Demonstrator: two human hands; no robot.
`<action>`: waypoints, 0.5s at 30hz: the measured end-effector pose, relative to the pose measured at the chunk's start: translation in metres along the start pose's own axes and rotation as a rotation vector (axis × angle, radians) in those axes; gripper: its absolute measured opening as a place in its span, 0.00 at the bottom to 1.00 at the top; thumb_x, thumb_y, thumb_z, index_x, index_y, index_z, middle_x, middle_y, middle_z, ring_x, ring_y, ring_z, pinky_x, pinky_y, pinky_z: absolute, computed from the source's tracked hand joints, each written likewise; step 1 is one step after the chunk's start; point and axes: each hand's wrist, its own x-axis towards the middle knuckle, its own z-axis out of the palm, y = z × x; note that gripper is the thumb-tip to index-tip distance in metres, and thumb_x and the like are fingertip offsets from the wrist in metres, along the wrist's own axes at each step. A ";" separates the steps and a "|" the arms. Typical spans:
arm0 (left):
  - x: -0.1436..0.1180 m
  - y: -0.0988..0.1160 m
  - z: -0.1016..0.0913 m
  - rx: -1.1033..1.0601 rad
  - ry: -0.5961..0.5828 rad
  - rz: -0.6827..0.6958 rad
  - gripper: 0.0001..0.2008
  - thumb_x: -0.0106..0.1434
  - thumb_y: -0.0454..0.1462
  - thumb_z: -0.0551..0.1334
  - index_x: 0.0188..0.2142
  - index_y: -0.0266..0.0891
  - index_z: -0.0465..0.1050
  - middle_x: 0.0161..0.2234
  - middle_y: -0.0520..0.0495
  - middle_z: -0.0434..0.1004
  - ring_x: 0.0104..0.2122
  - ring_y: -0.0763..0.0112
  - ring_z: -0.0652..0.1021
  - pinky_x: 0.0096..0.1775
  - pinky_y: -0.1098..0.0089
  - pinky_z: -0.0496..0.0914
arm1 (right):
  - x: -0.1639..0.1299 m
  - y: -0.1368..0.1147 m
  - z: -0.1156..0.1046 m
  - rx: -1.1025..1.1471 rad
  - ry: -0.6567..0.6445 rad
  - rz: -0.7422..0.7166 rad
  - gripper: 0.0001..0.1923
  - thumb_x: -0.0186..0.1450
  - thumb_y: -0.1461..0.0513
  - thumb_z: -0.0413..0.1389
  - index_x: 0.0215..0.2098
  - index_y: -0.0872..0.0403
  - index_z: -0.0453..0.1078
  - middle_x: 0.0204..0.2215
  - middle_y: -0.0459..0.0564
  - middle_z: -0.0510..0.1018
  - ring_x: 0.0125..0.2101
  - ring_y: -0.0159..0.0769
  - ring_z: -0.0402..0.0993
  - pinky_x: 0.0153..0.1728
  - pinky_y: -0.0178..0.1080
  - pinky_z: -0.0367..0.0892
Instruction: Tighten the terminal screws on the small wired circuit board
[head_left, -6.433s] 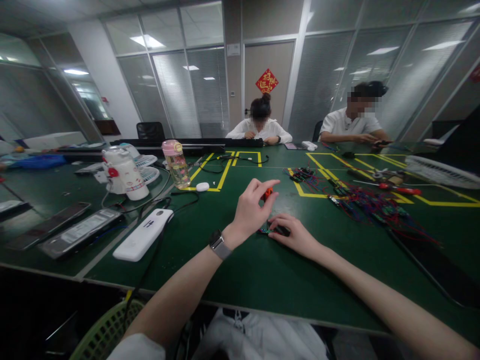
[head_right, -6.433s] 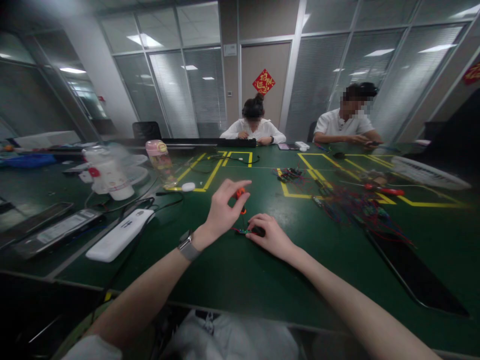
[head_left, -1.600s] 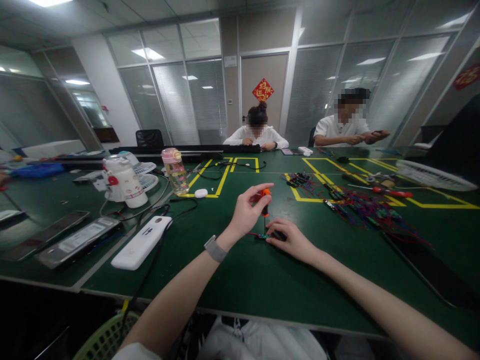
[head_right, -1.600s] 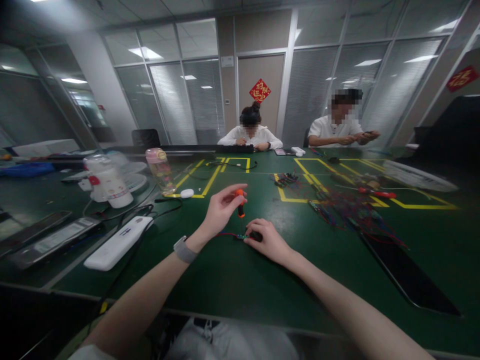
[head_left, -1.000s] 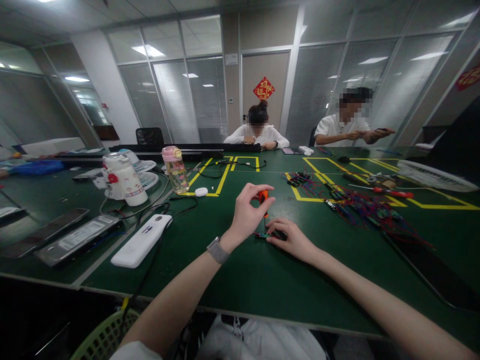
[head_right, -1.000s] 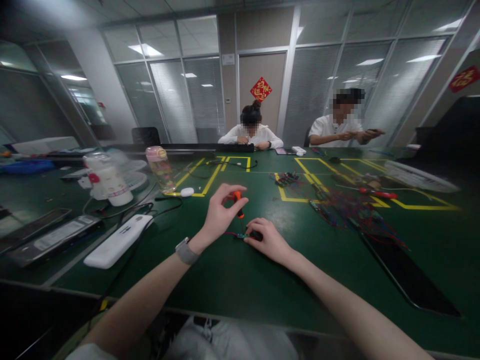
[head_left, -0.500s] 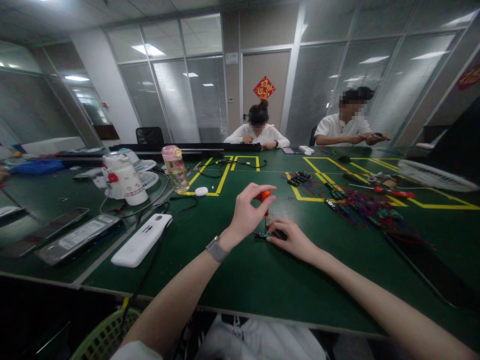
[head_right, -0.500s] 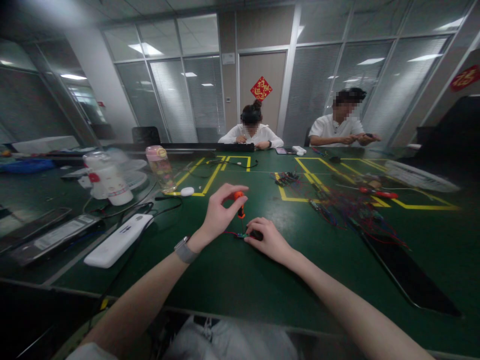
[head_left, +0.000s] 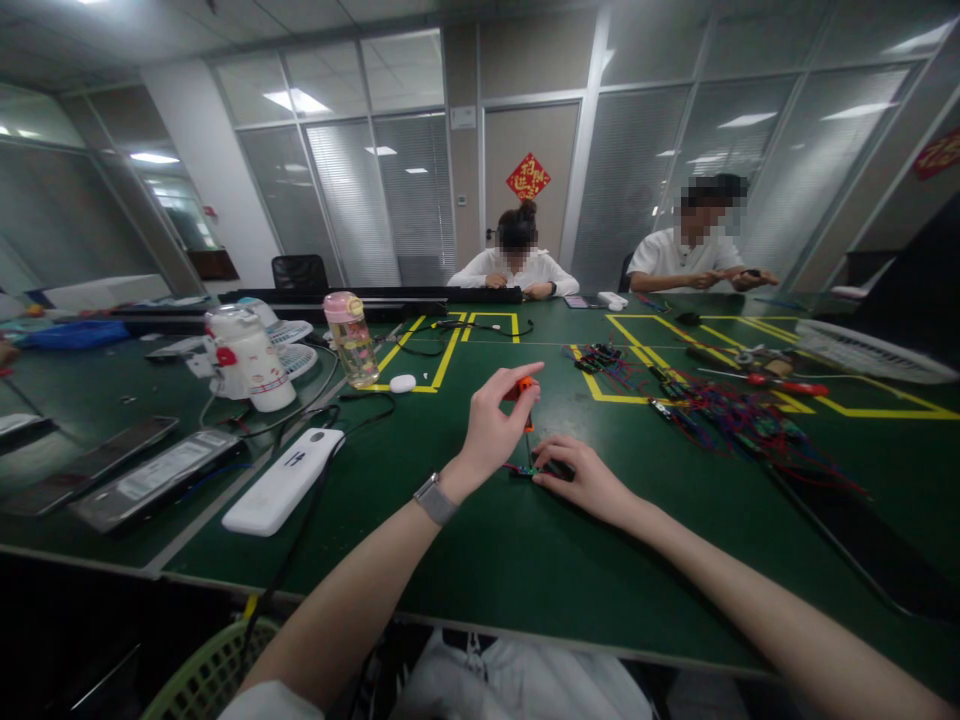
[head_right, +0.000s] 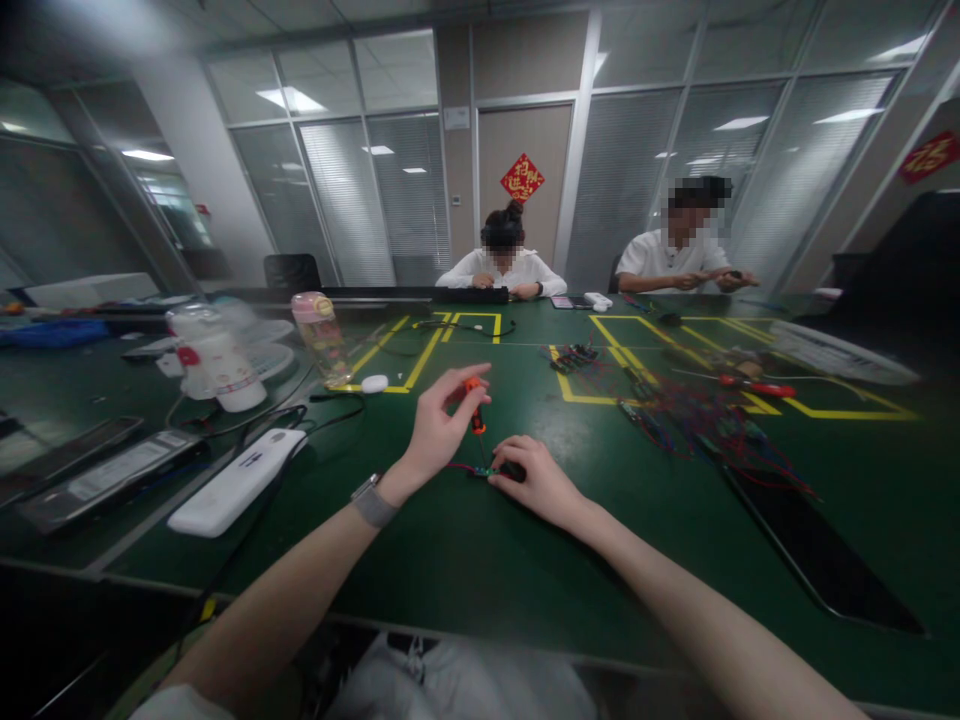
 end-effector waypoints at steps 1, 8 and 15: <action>0.000 0.001 0.000 0.024 0.008 0.023 0.12 0.66 0.36 0.59 0.48 0.42 0.73 0.38 0.48 0.74 0.36 0.71 0.76 0.40 0.70 0.70 | 0.000 0.000 0.000 0.000 0.001 0.002 0.04 0.61 0.59 0.59 0.33 0.51 0.73 0.41 0.52 0.77 0.43 0.43 0.72 0.48 0.47 0.66; 0.000 0.007 -0.002 0.068 -0.021 0.045 0.12 0.68 0.36 0.56 0.49 0.42 0.74 0.39 0.47 0.72 0.37 0.71 0.74 0.41 0.70 0.70 | 0.000 -0.001 0.000 0.001 0.006 0.005 0.03 0.61 0.60 0.59 0.32 0.51 0.73 0.41 0.52 0.77 0.43 0.44 0.72 0.48 0.47 0.66; 0.000 0.005 -0.001 0.090 -0.005 0.093 0.12 0.66 0.33 0.59 0.48 0.41 0.74 0.37 0.48 0.73 0.34 0.72 0.75 0.38 0.71 0.71 | 0.000 0.001 0.001 -0.008 0.007 -0.003 0.04 0.61 0.60 0.59 0.32 0.52 0.73 0.41 0.52 0.77 0.42 0.43 0.72 0.47 0.46 0.66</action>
